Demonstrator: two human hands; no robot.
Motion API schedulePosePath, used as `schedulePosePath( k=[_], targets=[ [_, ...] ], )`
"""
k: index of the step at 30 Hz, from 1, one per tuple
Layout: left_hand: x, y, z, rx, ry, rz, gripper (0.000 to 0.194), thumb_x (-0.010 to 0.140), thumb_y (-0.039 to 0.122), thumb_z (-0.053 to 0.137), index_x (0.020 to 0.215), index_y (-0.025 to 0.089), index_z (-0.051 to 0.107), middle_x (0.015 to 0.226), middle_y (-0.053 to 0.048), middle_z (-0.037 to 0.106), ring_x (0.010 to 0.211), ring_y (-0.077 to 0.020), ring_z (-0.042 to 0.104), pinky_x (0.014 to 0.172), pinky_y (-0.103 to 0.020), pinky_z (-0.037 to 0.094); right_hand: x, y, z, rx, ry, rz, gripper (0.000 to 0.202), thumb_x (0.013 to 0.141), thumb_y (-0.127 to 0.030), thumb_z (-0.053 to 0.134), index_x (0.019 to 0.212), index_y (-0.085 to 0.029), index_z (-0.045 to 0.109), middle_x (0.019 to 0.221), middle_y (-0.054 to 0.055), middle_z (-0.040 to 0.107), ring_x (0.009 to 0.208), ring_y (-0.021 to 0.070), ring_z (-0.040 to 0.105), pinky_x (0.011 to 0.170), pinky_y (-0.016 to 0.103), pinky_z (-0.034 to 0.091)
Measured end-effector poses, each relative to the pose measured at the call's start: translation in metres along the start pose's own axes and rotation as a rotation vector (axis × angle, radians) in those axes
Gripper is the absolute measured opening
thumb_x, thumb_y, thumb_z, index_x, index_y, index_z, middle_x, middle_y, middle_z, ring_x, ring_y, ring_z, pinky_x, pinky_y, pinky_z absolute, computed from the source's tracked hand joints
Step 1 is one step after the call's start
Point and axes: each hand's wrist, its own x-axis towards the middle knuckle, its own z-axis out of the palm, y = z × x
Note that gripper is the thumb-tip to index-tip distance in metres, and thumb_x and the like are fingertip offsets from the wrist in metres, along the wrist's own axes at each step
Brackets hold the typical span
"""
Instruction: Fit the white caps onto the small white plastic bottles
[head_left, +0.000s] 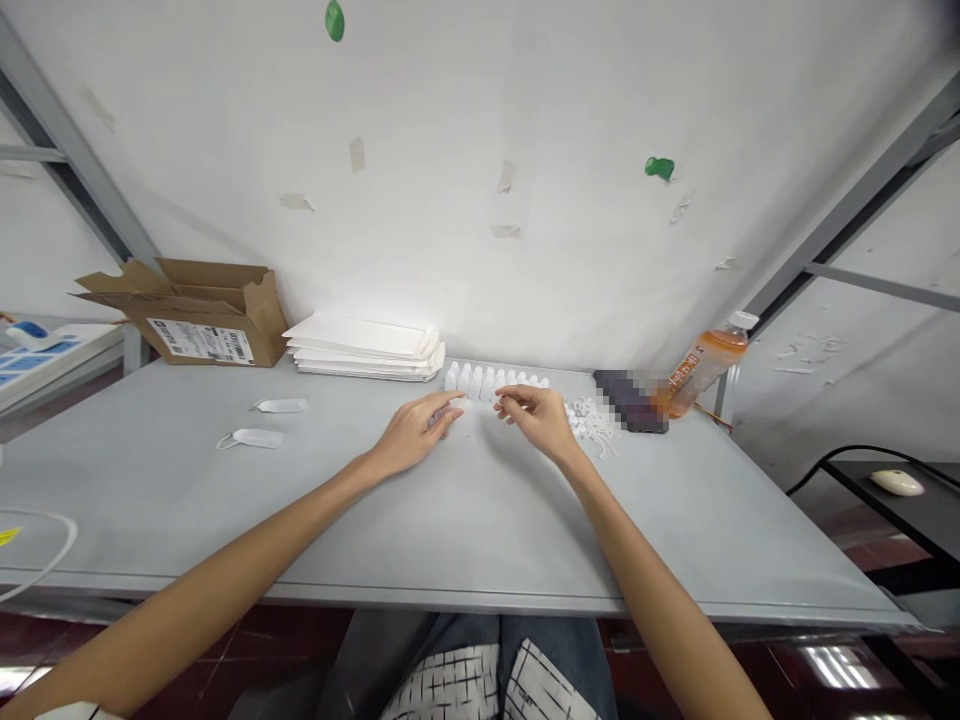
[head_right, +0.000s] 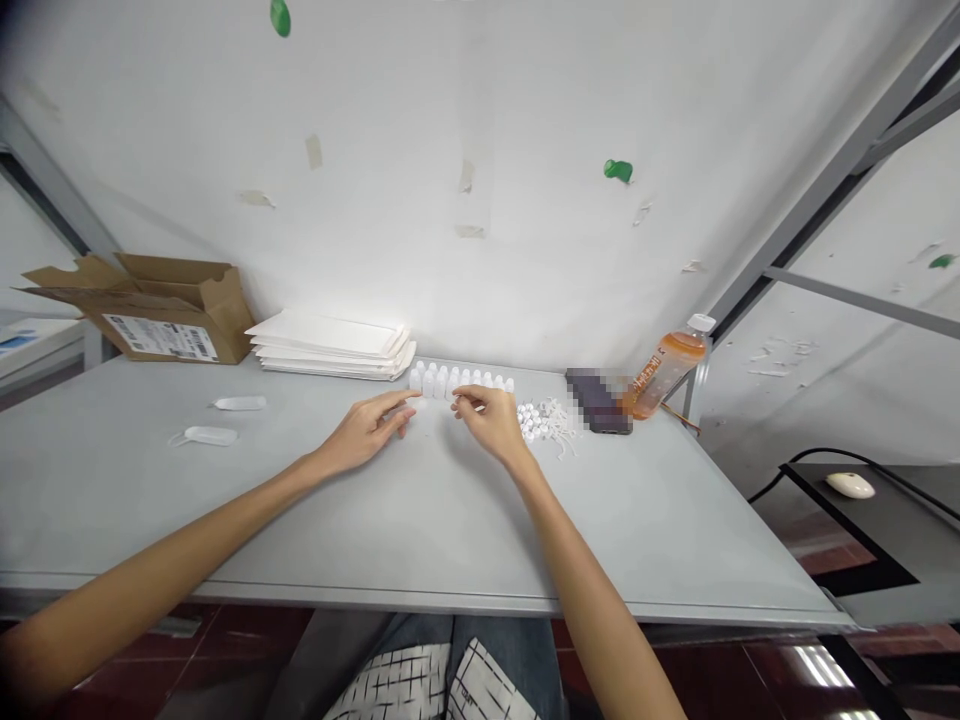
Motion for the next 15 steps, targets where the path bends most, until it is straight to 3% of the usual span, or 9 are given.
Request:
schedulePosePath(
  k=[2, 6, 11, 15],
  targets=[
    [0.001, -0.002, 0.000, 0.022, 0.026, 0.020, 0.046, 0.096, 0.049, 0.036, 0.121, 0.021, 0.061, 0.091, -0.004, 0.067, 0.070, -0.0154, 0.060, 0.067, -0.026, 0.046, 0.003, 0.002, -0.017, -0.088, 0.002, -0.021, 0.023, 0.077, -0.022, 0.053, 0.089, -0.014, 0.072, 0.077, 0.006, 0.073, 0.065, 0.0172, 0.069, 0.064, 0.029, 0.056],
    [0.002, -0.006, 0.001, 0.075, 0.073, 0.012, 0.044, 0.095, 0.051, 0.036, 0.117, 0.023, 0.062, 0.106, -0.004, 0.067, 0.079, -0.0173, 0.063, 0.072, -0.028, 0.048, 0.007, 0.005, -0.055, -0.219, 0.158, -0.011, 0.023, 0.074, -0.023, 0.056, 0.086, -0.013, 0.073, 0.073, 0.006, 0.073, 0.061, 0.0178, 0.068, 0.063, 0.029, 0.056],
    [0.000, -0.007, 0.004, 0.133, 0.073, -0.001, 0.043, 0.094, 0.052, 0.038, 0.116, 0.024, 0.062, 0.107, -0.003, 0.069, 0.090, -0.0204, 0.065, 0.079, -0.030, 0.048, 0.005, 0.014, -0.092, -0.261, 0.243, 0.017, 0.027, 0.075, -0.030, 0.058, 0.089, -0.013, 0.073, 0.076, 0.008, 0.073, 0.067, 0.0202, 0.069, 0.063, 0.030, 0.055],
    [0.000, -0.008, 0.004, 0.150, 0.049, 0.002, 0.042, 0.094, 0.051, 0.038, 0.117, 0.025, 0.061, 0.107, -0.003, 0.070, 0.091, -0.0208, 0.066, 0.081, -0.031, 0.048, 0.000, 0.019, -0.112, -0.416, 0.232, 0.104, 0.026, 0.074, -0.036, 0.060, 0.082, -0.015, 0.073, 0.074, 0.007, 0.073, 0.069, 0.0210, 0.068, 0.064, 0.029, 0.051]
  ],
)
